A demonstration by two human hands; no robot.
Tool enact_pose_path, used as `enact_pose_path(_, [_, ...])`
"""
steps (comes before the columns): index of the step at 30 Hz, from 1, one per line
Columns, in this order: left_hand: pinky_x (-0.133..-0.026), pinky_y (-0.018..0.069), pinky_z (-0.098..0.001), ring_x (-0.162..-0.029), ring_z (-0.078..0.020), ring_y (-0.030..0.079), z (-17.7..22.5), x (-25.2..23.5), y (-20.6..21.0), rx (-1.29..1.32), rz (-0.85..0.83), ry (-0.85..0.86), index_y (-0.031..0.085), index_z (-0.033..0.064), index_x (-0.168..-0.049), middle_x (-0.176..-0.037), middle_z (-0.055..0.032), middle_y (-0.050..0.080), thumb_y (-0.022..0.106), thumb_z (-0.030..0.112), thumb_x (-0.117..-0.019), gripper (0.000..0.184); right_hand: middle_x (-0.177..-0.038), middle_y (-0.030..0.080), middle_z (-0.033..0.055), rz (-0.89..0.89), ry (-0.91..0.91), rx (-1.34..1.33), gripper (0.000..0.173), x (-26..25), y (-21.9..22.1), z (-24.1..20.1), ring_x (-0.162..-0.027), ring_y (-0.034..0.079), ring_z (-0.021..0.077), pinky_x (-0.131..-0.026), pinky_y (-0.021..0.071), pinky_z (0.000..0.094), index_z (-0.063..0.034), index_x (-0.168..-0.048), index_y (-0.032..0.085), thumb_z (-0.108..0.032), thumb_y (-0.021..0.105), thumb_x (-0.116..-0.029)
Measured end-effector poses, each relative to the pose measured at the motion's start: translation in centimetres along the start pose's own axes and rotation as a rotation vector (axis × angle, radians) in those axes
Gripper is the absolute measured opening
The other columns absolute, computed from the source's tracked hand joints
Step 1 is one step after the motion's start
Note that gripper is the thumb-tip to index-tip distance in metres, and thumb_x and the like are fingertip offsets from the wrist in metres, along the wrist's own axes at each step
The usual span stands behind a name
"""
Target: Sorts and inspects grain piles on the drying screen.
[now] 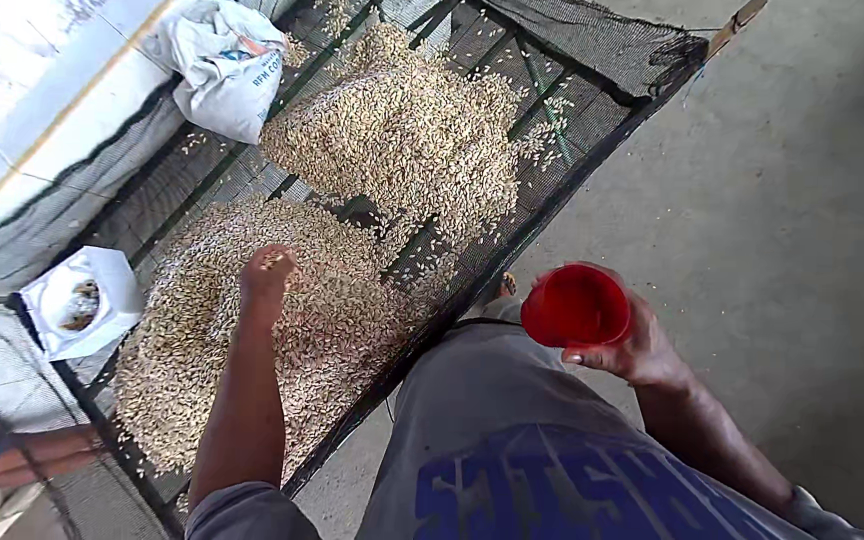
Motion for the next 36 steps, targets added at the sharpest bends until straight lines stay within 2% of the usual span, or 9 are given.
enact_pose_path(2, [-0.071, 0.0605, -0.0382, -0.088, -0.0170, 0.070, -0.1, -0.3, -2.1, 0.209, 0.140, -0.032, 0.055, 0.0120, -0.136, -0.113, -0.0071, 0.068, 0.063, 0.029, -0.1019, 0.039, -0.137, 0.063, 0.0117, 0.011, -0.003, -0.012, 0.100, 0.0, 0.1, 0.0, -0.128, 0.061, 0.0193, -0.111, 0.0515, 0.0386, 0.0016, -0.146, 0.043, -0.054, 0.087, -0.0751])
enact_pose_path(7, [-0.061, 0.0598, -0.0311, -0.073, -0.0109, 0.069, 1.6, -0.6, -6.7, 0.415, 0.295, -0.024, 0.056, 0.0170, -0.128, -0.092, 0.0034, 0.070, 0.033, 0.057, -0.1079, 0.051, -0.137, 0.064, 0.0056, 0.045, -0.007, 0.036, 0.094, -0.8, -0.6, -0.3, -0.128, 0.061, 0.0150, -0.110, 0.0517, 0.0367, -0.0038, -0.145, 0.045, -0.055, 0.085, -0.0774])
enact_pose_path(11, [-0.067, 0.0574, -0.0351, -0.077, -0.0108, 0.065, 2.8, -0.9, -8.0, 0.598, 0.457, -0.057, 0.055, 0.0221, -0.116, -0.091, 0.0039, 0.065, 0.021, 0.067, -0.1052, 0.057, -0.135, 0.065, 0.0073, 0.099, -0.021, 0.096, 0.092, -2.2, -2.7, -0.6, -0.126, 0.062, 0.0173, -0.109, 0.0528, 0.0386, -0.0041, -0.145, 0.046, -0.053, 0.085, -0.0780])
enact_pose_path(16, [-0.082, 0.0585, -0.0300, -0.091, -0.0055, 0.066, 1.1, -2.3, -11.3, 0.486, 0.382, 0.161, 0.055, 0.0190, -0.123, -0.103, 0.0085, 0.065, 0.059, 0.027, -0.1030, 0.022, -0.136, 0.064, 0.0082, 0.103, -0.050, 0.135, 0.092, -4.3, -4.0, -0.7, -0.127, 0.061, 0.0194, -0.109, 0.0520, 0.0403, -0.0065, -0.147, 0.044, -0.053, 0.084, -0.0784])
enact_pose_path(19, [-0.104, 0.0484, -0.0382, -0.119, -0.0152, 0.058, 1.7, -1.6, -11.4, -0.026, 0.372, 0.134, 0.053, 0.0034, -0.141, -0.133, -0.0101, 0.059, 0.072, 0.032, -0.0946, 0.058, -0.136, 0.064, 0.0091, 0.087, -0.058, 0.118, 0.091, -4.8, -4.0, -0.2, -0.127, 0.062, 0.0209, -0.109, 0.0526, 0.0421, -0.0072, -0.146, 0.044, -0.052, 0.084, -0.0789])
enact_pose_path(22, [-0.114, 0.0330, -0.0686, -0.140, -0.0497, 0.043, 4.0, -0.6, -8.0, -0.375, 0.191, 0.085, 0.050, -0.0066, -0.145, -0.147, -0.0354, 0.047, 0.065, 0.039, -0.1003, 0.065, -0.136, 0.063, 0.0068, 0.083, -0.039, 0.117, 0.090, -4.8, -3.9, 0.6, -0.127, 0.061, 0.0170, -0.109, 0.0522, 0.0387, -0.0071, -0.146, 0.044, -0.054, 0.083, -0.0797])
enact_pose_path(26, [-0.096, 0.0457, -0.0719, -0.114, -0.0506, 0.063, 3.8, -2.6, -0.4, -0.539, 0.024, 0.214, 0.062, -0.0045, -0.131, -0.123, -0.0319, 0.066, 0.051, 0.022, -0.1077, 0.037, -0.136, 0.063, 0.0086, 0.072, -0.004, 0.122, 0.092, -4.7, -4.2, 1.4, -0.128, 0.060, 0.0167, -0.109, 0.0518, 0.0378, -0.0039, -0.146, 0.044, -0.054, 0.083, -0.0800])
enact_pose_path(29, [-0.105, 0.0394, -0.0724, -0.125, -0.0556, 0.055, 5.3, -3.7, 8.0, -0.619, -0.202, 0.307, 0.064, -0.0102, -0.127, -0.129, -0.0363, 0.061, 0.056, 0.004, -0.1009, 0.031, -0.136, 0.064, 0.0081, 0.074, 0.031, 0.125, 0.093, -4.4, -4.6, 1.6, -0.128, 0.060, 0.0163, -0.109, 0.0520, 0.0372, -0.0043, -0.146, 0.043, -0.054, 0.083, -0.0796])
enact_pose_path(36, [-0.092, 0.0545, -0.0590, -0.106, -0.0397, 0.068, 5.0, -3.7, 28.1, -0.616, -0.596, 0.516, 0.073, 0.0027, -0.118, -0.117, -0.0230, 0.068, 0.057, 0.010, -0.1010, 0.025, -0.136, 0.064, 0.0082, 0.108, 0.098, 0.125, 0.092, -4.0, -6.2, 1.9, -0.128, 0.061, 0.0169, -0.109, 0.0522, 0.0368, -0.0040, -0.146, 0.043, -0.053, 0.084, -0.0797])
Point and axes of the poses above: each hand's wrist, its own x-axis away from the middle knuckle, its own y-axis out of the palm, z = x × y, the point moved 1 cm from there along -x, towards the middle knuckle
